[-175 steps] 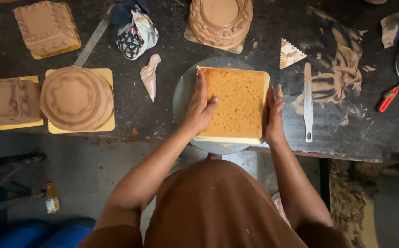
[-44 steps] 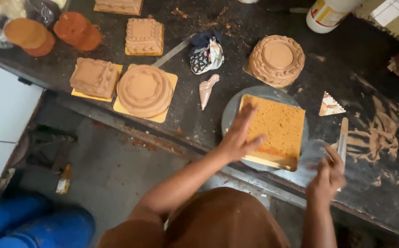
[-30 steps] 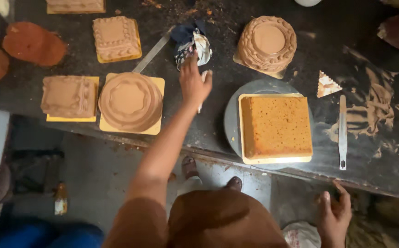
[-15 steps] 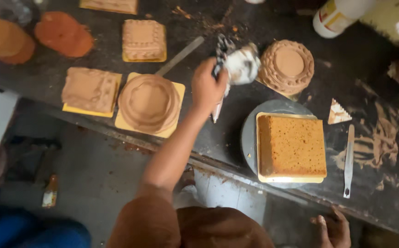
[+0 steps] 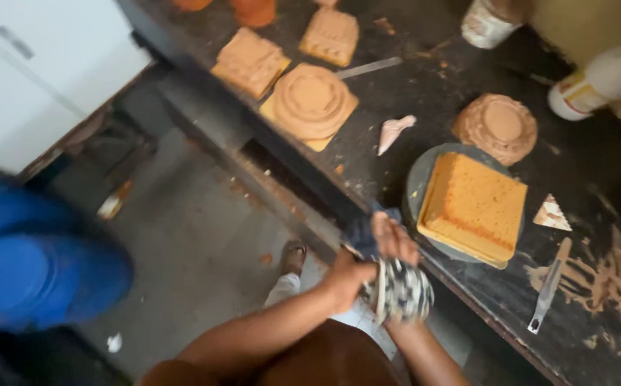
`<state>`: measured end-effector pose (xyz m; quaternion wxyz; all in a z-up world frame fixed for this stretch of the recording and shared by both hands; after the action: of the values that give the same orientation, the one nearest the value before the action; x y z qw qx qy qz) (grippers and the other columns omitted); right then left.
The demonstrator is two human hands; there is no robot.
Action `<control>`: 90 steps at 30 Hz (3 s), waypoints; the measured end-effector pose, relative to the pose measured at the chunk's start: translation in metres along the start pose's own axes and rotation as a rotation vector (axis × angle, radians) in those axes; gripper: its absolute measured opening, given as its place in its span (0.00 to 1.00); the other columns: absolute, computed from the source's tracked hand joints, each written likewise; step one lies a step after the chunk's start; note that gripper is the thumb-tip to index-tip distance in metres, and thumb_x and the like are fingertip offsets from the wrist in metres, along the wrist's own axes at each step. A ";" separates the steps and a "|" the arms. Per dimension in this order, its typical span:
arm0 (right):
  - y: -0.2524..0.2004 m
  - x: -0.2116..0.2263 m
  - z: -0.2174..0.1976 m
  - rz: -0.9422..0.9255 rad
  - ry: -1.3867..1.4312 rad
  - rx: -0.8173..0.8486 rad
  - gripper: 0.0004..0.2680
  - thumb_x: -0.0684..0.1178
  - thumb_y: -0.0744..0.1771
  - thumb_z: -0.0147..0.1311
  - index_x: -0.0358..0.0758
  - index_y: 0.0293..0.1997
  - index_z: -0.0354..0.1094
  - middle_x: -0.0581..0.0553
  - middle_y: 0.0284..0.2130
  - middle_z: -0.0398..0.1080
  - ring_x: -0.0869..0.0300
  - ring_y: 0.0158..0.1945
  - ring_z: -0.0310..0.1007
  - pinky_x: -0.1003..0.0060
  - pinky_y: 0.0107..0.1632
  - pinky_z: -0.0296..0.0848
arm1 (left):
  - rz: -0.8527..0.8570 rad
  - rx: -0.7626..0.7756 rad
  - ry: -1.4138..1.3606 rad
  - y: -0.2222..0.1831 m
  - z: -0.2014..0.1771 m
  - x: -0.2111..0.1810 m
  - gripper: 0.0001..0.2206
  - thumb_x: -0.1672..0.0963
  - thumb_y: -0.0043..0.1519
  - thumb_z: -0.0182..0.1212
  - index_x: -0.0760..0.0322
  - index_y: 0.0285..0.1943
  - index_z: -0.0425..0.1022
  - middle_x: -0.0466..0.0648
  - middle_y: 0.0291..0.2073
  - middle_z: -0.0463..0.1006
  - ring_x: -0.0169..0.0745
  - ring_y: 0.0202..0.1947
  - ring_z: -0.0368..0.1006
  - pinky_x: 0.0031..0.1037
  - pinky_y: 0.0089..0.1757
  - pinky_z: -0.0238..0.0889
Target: The person frosts and decorates square and round cakes by applying chocolate frosting with a piping bag and spreading it with a palette knife on a turntable.
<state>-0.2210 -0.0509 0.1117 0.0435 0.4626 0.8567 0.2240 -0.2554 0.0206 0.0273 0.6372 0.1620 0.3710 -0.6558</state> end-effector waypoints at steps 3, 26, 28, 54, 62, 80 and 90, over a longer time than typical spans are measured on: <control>-0.035 0.044 -0.003 -0.306 0.148 0.038 0.28 0.46 0.61 0.53 0.27 0.70 0.55 0.26 0.65 0.62 0.39 0.68 0.62 0.48 0.66 0.60 | -0.146 -0.186 -0.499 -0.010 -0.026 0.003 0.11 0.60 0.59 0.59 0.63 0.51 0.75 0.56 0.45 0.80 0.52 0.45 0.78 0.42 0.48 0.73; -0.043 0.238 0.083 0.093 0.911 0.091 0.26 0.38 0.71 0.45 0.37 0.78 0.33 0.17 0.66 0.57 0.32 0.64 0.63 0.49 0.62 0.64 | -0.078 -0.248 -0.253 -0.014 -0.250 -0.042 0.12 0.50 0.65 0.60 0.62 0.44 0.80 0.43 0.34 0.79 0.35 0.32 0.75 0.31 0.36 0.69; -0.053 0.246 0.088 0.130 0.800 0.038 0.24 0.38 0.71 0.45 0.39 0.78 0.40 0.19 0.55 0.65 0.33 0.56 0.70 0.49 0.56 0.71 | -0.097 -0.340 -0.030 0.000 -0.278 -0.031 0.13 0.50 0.64 0.60 0.63 0.41 0.81 0.43 0.31 0.77 0.34 0.29 0.72 0.32 0.31 0.65; -0.191 0.008 -0.037 -0.041 0.611 0.021 0.19 0.36 0.60 0.53 0.37 0.58 0.67 0.35 0.56 0.71 0.43 0.61 0.69 0.50 0.61 0.68 | -0.323 -0.200 0.281 0.070 -0.187 0.017 0.10 0.56 0.58 0.63 0.63 0.46 0.79 0.48 0.35 0.83 0.41 0.35 0.79 0.31 0.37 0.72; -0.245 -0.365 0.039 0.902 0.459 -0.296 0.19 0.50 0.66 0.62 0.35 0.64 0.66 0.36 0.49 0.76 0.51 0.49 0.76 0.59 0.52 0.74 | -0.223 -0.221 0.353 0.136 -0.076 0.015 0.23 0.52 0.56 0.69 0.66 0.57 0.72 0.50 0.46 0.82 0.39 0.42 0.81 0.31 0.43 0.76; -0.200 -0.533 0.055 1.303 -0.253 0.145 0.17 0.60 0.60 0.67 0.36 0.41 0.79 0.28 0.38 0.75 0.35 0.44 0.74 0.46 0.42 0.74 | 0.015 -0.102 1.651 0.273 0.047 -0.064 0.32 0.41 0.66 0.53 0.58 0.75 0.60 0.64 0.66 0.66 0.66 0.63 0.67 0.47 0.59 0.58; -0.208 -0.542 0.057 1.465 0.191 0.248 0.12 0.51 0.63 0.65 0.33 0.43 0.73 0.30 0.25 0.75 0.42 0.23 0.75 0.49 0.23 0.69 | 0.076 -0.015 1.021 0.285 0.029 -0.030 0.32 0.45 0.64 0.59 0.65 0.72 0.61 0.56 0.58 0.75 0.43 0.47 0.76 0.30 0.49 0.67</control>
<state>-0.0579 -0.5692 -0.0990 -0.2440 0.8947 0.3483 0.1366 0.0289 0.0465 -0.0123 0.3991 0.4705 0.6335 -0.4669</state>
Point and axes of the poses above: each hand's wrist, its own y-axis towards the middle knuckle, its own z-axis out of the palm, x = y × z, the point moved 5 cm from there along y, towards the middle knuckle
